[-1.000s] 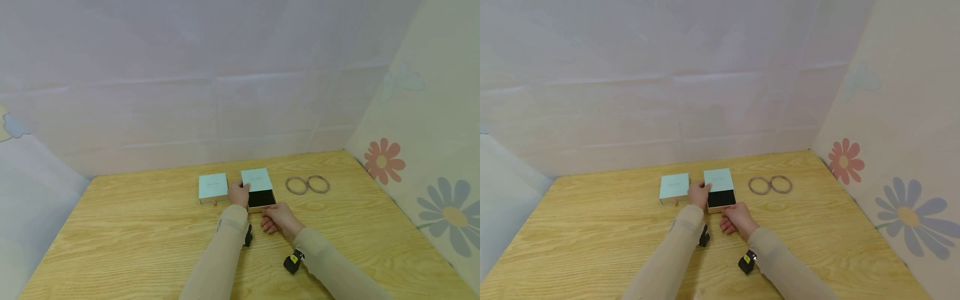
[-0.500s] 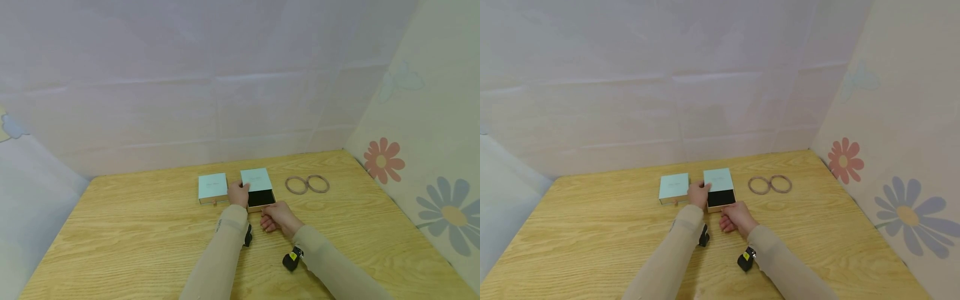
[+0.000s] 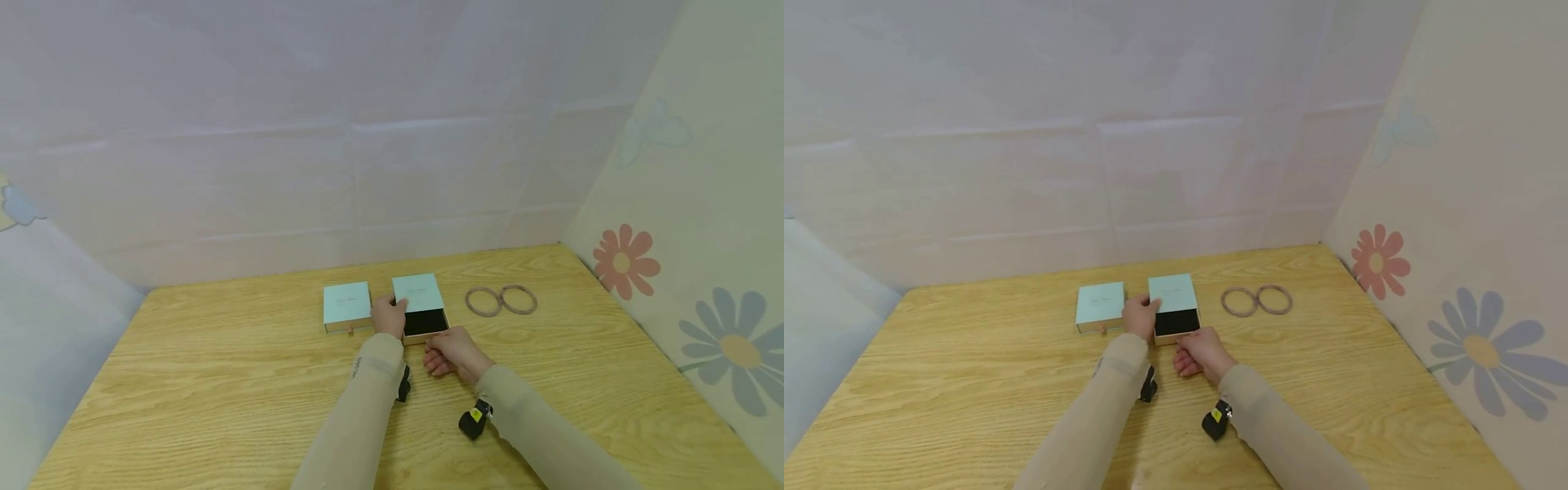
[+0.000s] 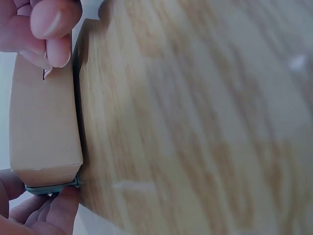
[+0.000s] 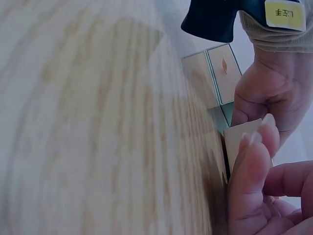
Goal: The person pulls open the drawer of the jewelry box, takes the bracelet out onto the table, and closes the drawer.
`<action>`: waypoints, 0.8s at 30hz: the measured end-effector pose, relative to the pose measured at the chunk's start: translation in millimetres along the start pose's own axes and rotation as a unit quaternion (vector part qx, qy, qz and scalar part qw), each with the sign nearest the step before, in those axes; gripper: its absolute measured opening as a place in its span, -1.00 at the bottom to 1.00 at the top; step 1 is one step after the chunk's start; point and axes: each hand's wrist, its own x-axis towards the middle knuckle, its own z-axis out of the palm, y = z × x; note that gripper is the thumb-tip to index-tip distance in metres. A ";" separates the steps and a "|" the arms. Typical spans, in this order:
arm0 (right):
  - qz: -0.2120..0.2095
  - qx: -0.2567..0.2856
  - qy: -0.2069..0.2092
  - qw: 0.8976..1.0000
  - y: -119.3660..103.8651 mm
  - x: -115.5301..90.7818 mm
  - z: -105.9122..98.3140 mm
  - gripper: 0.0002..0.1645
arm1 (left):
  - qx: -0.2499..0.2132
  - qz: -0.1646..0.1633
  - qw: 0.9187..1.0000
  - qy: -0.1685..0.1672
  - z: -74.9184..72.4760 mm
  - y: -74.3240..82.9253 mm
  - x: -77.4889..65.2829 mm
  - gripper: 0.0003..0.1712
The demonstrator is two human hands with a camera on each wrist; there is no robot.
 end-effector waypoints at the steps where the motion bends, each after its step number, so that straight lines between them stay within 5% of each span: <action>1: 0.000 -0.001 0.000 1.000 -0.1 0.1 -0.2 -0.73 | 0.001 0.001 1.000 0.000 0.0 -0.2 0.0 -0.58; 24: 0.007 -0.006 0.003 1.000 -2.6 3.2 -0.2 -0.73 | 0.000 -0.001 1.000 -0.003 -0.4 1.1 -1.9 -0.56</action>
